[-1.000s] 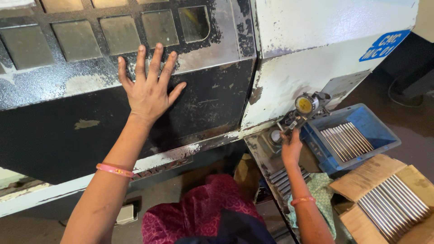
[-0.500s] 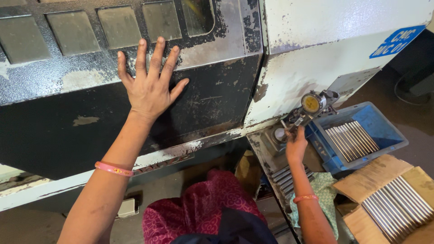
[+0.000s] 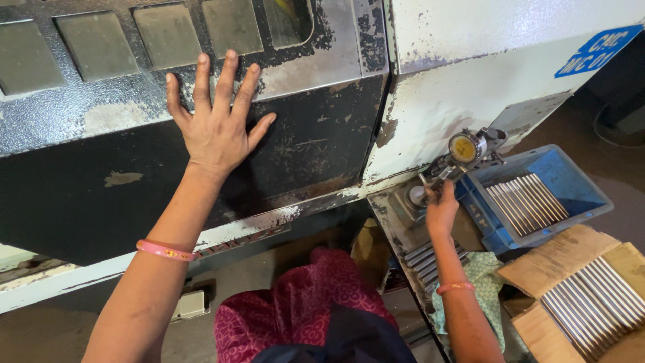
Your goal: The person measures cylindrical metal rods using a dial indicator mounted on a CNC machine. They place each rod against the indicator, read the measurement, and then open the machine door to insert the rod into the internal fixture. The process is repeated for multiple rods.
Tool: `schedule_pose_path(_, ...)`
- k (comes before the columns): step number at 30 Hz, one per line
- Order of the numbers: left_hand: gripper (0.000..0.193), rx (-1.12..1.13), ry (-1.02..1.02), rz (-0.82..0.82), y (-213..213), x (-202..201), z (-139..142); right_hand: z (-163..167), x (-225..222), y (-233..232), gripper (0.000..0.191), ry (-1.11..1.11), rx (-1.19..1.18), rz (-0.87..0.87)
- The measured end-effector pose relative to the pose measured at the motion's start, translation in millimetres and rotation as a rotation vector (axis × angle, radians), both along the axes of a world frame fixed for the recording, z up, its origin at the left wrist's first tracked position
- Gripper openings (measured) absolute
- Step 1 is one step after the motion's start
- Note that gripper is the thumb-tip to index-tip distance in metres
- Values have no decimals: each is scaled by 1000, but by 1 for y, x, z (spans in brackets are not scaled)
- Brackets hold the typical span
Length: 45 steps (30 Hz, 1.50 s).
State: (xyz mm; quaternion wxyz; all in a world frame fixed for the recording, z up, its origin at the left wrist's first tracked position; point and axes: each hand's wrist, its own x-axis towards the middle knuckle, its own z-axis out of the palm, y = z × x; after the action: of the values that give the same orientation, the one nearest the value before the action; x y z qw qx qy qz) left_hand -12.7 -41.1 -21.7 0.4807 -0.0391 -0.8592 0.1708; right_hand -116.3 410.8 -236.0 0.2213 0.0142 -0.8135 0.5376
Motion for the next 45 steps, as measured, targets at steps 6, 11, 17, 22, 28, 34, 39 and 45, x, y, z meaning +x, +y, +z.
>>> schedule_pose_path(6,75,-1,-6,10,-1,0,0,-4,-1,1,22,99,45,18)
schedule_pose_path(11,73,-3,0,10,-1,1,0,-6,-2,1,30,114,72,0)
schedule_pose_path(17,67,-1,-1,13,-2,2,0,-7,-3,-1,28,112,82,-13)
schedule_pose_path(22,67,-4,3,3,-4,2,0,-6,-2,-3,30,106,91,-26)
schedule_pose_path(28,67,-8,6,1,-6,1,-1,-2,-2,-4,31,97,83,-26)
schedule_pose_path(34,66,-18,2,5,-6,3,-1,-4,0,-3,32,89,84,-21)
schedule_pose_path(39,68,12,-27,-26,-5,3,0,-10,-3,2,34,127,82,5)
schedule_pose_path(45,70,22,-16,-41,-2,1,0,-17,-6,6,31,150,92,11)
